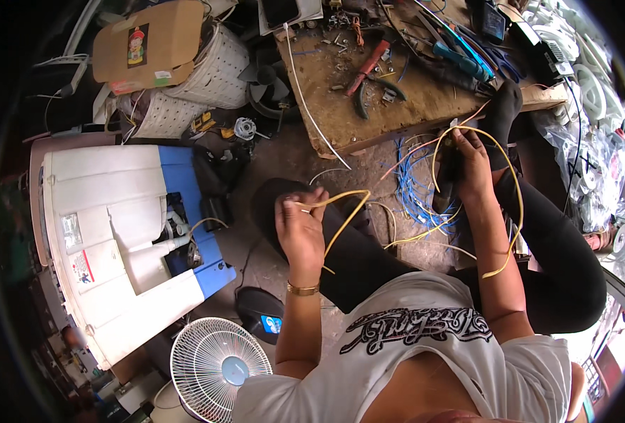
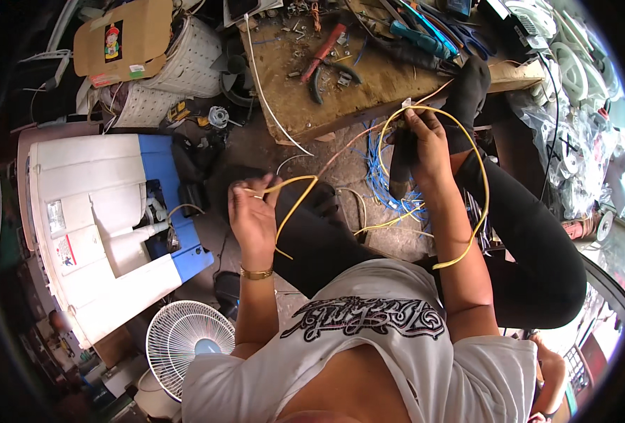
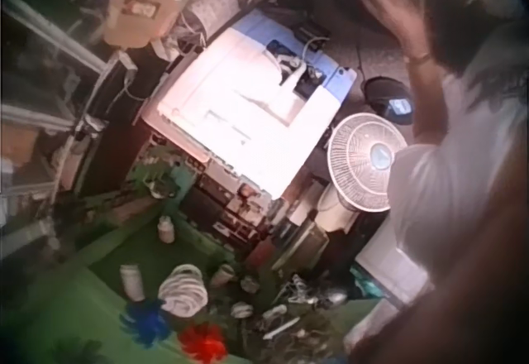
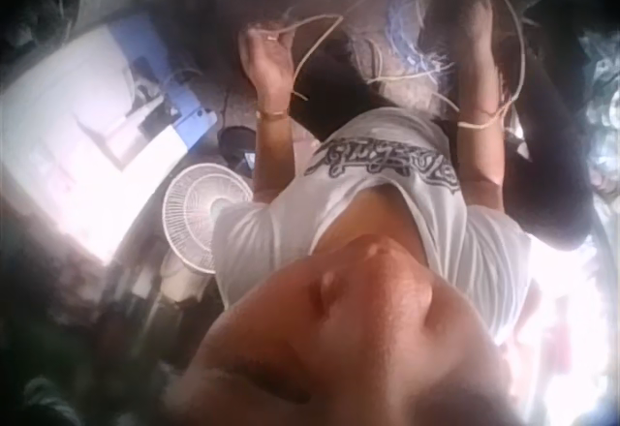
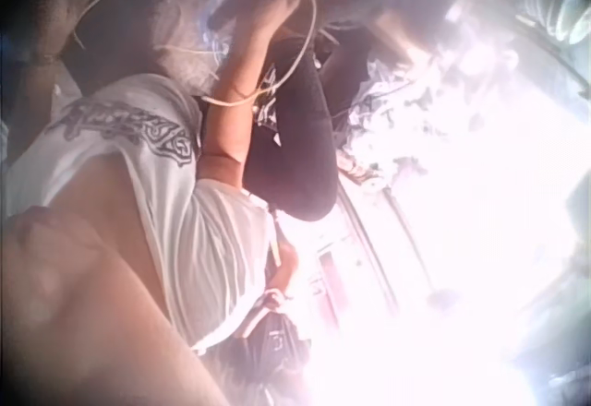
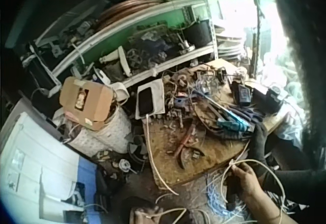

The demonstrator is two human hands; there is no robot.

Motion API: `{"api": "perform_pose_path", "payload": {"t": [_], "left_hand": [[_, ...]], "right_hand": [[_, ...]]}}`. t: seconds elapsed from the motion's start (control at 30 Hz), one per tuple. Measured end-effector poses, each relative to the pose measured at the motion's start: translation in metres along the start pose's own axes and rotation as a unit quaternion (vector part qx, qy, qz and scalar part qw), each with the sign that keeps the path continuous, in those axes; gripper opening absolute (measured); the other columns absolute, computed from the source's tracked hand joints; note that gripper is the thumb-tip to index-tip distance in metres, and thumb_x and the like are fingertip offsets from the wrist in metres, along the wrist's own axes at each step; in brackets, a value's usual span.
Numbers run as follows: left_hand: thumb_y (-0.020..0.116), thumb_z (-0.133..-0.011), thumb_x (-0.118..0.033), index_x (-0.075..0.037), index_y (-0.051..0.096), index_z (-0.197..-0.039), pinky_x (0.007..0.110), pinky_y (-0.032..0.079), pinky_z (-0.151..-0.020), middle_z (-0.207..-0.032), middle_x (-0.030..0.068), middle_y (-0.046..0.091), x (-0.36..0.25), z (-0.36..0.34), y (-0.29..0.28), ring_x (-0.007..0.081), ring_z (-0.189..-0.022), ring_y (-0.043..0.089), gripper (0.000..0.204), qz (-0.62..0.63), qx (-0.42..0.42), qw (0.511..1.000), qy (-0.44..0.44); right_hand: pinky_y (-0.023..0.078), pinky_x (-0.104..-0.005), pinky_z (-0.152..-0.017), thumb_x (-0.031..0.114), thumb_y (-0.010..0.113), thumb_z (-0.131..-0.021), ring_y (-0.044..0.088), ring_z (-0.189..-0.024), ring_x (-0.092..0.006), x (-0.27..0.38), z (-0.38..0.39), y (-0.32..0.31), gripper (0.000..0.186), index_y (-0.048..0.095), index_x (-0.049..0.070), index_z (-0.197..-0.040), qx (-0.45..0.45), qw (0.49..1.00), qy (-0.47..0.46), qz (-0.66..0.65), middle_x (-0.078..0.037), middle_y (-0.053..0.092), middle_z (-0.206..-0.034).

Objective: The person joins wires together by hand, twisting the copper strands, inserting them into a white plastic connector, and securing them using a screwdriver.

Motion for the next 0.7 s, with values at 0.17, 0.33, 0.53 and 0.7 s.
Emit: {"api": "perform_pose_path", "payload": {"t": [0.17, 0.33, 0.53, 0.7], "left_hand": [[0.057, -0.095, -0.047, -0.015, 0.009, -0.153, 0.048, 0.047, -0.098, -0.145, 0.0234, 0.04, 0.001, 0.037, 0.016, 0.0355, -0.122, 0.055, 0.082, -0.178, 0.272, 0.893, -0.311], [0.062, -0.095, -0.033, -0.011, 0.014, -0.153, 0.046, 0.042, -0.102, -0.146, 0.0188, 0.04, 0.001, 0.045, 0.029, 0.0314, -0.129, 0.047, 0.079, -0.356, 0.301, 0.872, -0.149], [0.057, -0.098, -0.017, -0.007, 0.033, -0.144, 0.031, 0.039, -0.099, -0.134, 0.0077, 0.053, 0.071, 0.04, 0.014, 0.0159, -0.116, 0.05, 0.053, -0.392, 0.259, 0.876, -0.108], [0.058, -0.097, -0.015, -0.005, 0.038, -0.14, 0.033, 0.043, -0.093, -0.127, 0.0083, 0.052, 0.059, 0.043, 0.006, 0.0168, -0.115, 0.049, 0.049, -0.428, 0.17, 0.886, 0.049]], "right_hand": [[0.053, -0.0308, -0.064, 0.01, 0.058, -0.096, 0.063, -0.069, -0.0174, 0.007, -0.017, -0.005, 0.009, 0.059, 0.004, -0.102, -0.032, 0.998, -0.055, 0.022, -0.006, 0.064, -0.084], [0.055, -0.034, -0.06, 0.011, 0.061, -0.094, 0.064, -0.069, -0.0202, -0.001, -0.048, -0.015, 0.011, 0.06, 0.004, -0.103, -0.096, 0.993, -0.07, 0.02, -0.007, 0.064, -0.084], [0.055, -0.0374, -0.057, 0.016, 0.057, -0.096, 0.066, -0.071, -0.0246, 0.005, -0.067, 0.01, 0.016, 0.06, 0.004, -0.106, -0.12, 0.991, -0.059, 0.013, -0.01, 0.065, -0.085], [0.057, -0.039, -0.065, 0.017, 0.056, -0.097, 0.067, -0.073, -0.0268, 0.02, -0.07, 0.025, 0.015, 0.059, 0.004, -0.105, -0.083, 0.996, -0.037, -0.007, -0.01, 0.065, -0.087]]}}
Point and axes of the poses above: each hand's wrist, its own z-axis away from the middle knuckle, its own y-axis out of the palm, x = y × z, the point moved 2 cm from there along -z, towards the middle knuckle
